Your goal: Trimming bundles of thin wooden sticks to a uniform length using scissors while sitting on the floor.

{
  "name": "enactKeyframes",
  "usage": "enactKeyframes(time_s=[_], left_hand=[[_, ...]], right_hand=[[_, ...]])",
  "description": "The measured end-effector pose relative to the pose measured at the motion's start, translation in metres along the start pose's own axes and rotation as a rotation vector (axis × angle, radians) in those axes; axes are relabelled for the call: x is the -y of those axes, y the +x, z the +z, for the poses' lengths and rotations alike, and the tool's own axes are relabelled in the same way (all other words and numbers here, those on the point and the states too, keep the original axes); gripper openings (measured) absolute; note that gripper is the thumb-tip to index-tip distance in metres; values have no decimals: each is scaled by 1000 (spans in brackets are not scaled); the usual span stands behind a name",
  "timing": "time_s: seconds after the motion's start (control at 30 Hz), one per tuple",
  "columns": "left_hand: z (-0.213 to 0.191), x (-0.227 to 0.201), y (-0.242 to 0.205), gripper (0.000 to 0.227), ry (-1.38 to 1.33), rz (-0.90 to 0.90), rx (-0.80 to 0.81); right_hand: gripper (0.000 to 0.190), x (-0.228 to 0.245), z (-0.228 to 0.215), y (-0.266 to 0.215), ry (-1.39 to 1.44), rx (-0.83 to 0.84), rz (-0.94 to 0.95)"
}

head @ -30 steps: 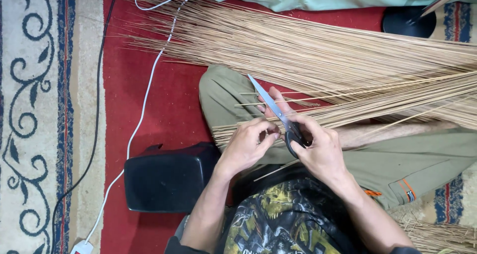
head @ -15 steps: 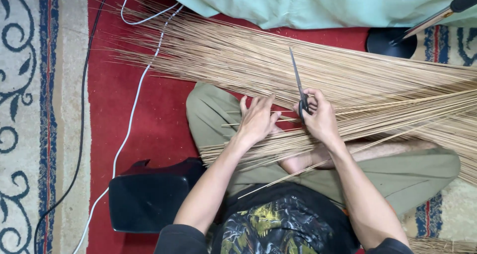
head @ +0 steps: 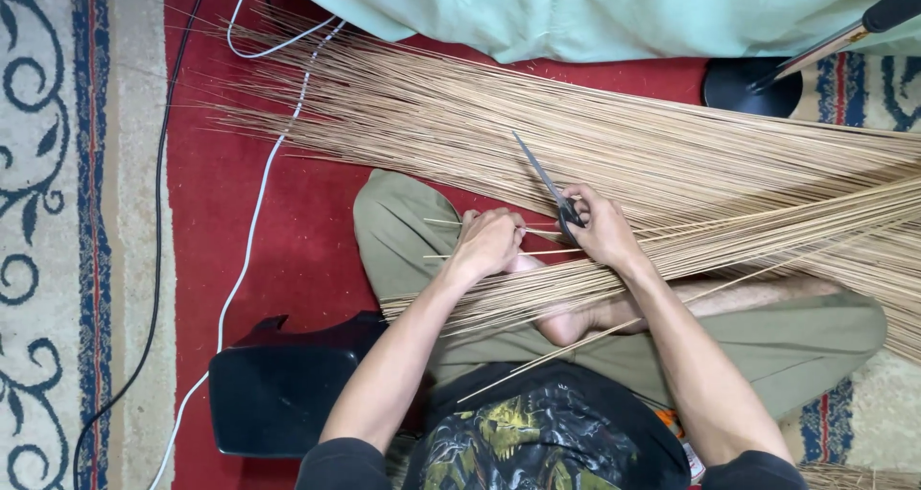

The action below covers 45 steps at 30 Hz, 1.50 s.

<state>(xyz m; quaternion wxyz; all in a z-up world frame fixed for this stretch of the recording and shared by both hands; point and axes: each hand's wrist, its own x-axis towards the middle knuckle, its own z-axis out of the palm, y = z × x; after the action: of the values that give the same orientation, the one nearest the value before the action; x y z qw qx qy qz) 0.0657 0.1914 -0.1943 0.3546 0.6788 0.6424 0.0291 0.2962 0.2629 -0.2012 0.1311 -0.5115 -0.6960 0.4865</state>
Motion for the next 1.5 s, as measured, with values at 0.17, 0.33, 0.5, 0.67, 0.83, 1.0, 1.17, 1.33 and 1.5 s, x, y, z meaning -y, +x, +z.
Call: enactKeyframes(time_s=[0.17, 0.33, 0.5, 0.67, 0.83, 1.0, 1.17, 1.33, 1.5], left_hand=[[-19, -29, -22, 13, 225, 130, -160], [-12, -58, -49, 13, 430, 160, -278], [-1, -79, -76, 24, 345, 103, -335], [12, -84, -93, 62, 266, 58, -285], [-11, -97, -116, 87, 119, 50, -254], [-18, -102, -133, 110, 19, 49, -169], [-16, -106, -149, 148, 171, 88, -38], [10, -99, -146, 137, 208, 58, -2], [18, -96, -139, 116, 212, 14, 4]], right_hand=[[56, -5, -5, -3, 175, 29, 54], [52, -13, 4, 1, -84, -41, 57], [48, -4, 9, -1, -272, -58, 91], [48, -7, 14, 4, -346, 15, 112], [47, -11, 15, 2, -381, 25, 113], [47, -4, 12, -10, -354, 1, 105], [44, 17, 2, -29, -310, 21, 96], [43, 18, -7, -35, -389, 52, 52], [45, 31, -16, -53, -331, 13, 30]])
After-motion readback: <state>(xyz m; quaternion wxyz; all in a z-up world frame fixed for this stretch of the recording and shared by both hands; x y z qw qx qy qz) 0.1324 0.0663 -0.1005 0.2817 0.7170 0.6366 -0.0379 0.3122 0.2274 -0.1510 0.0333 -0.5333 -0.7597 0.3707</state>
